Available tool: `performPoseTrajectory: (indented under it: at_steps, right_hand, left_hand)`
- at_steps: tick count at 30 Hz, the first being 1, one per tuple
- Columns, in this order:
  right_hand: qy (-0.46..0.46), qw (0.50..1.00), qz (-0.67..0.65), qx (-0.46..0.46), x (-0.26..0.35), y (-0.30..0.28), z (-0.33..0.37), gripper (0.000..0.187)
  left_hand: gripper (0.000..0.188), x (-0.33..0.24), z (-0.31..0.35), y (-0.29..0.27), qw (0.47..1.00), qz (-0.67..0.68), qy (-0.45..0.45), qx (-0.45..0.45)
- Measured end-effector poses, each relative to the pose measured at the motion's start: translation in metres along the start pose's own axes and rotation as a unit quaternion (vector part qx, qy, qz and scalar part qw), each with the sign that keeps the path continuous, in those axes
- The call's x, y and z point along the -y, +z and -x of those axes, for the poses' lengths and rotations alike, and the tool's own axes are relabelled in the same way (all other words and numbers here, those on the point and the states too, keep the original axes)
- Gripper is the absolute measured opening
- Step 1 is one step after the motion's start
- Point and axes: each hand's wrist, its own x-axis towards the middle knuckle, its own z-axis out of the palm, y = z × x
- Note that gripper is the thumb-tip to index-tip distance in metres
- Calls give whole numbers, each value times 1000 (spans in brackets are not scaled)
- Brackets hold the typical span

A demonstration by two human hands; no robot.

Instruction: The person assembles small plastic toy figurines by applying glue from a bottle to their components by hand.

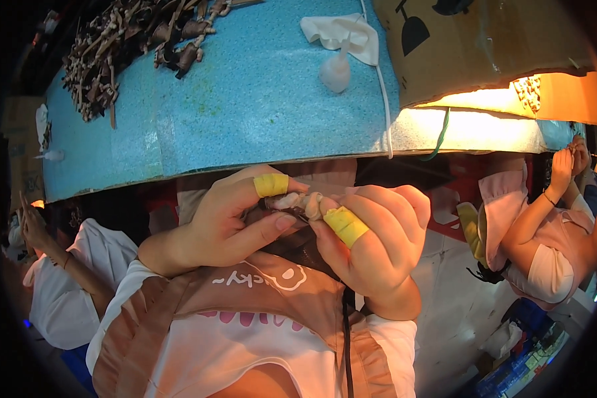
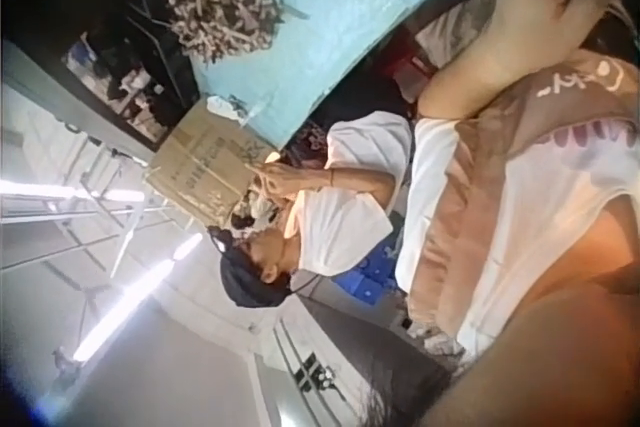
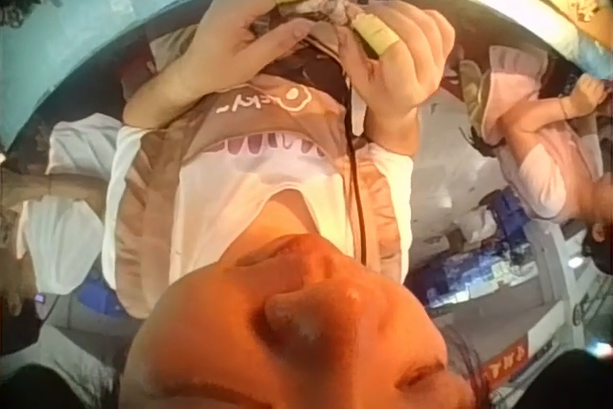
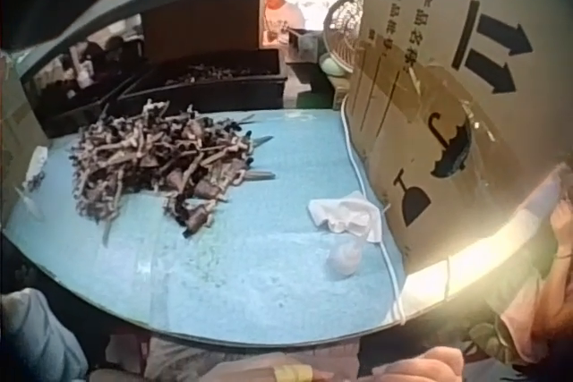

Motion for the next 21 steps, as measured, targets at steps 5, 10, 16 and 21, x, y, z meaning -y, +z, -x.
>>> performPoseTrajectory:
  at_steps: [5, 10, 16, 21]
  right_hand:
    - [34, 997, -62, 11, 3, -2, -2, 28]
    - [20, 997, -74, 22, 2, -2, -5, 29]
    - [1, 997, -60, 52, 0, -4, -3, 27]
    - [-56, 996, 54, 53, 9, -5, 4, 24]
  left_hand:
    - [32, 2, 3, 1, 1000, 17, 14, 3]
    - [31, 0, 1, -2, 998, -6, 54, 35]
    - [30, 4, -1, -2, 997, -32, 59, 25]
    - [34, 4, -1, -3, 998, 10, 27, 53]
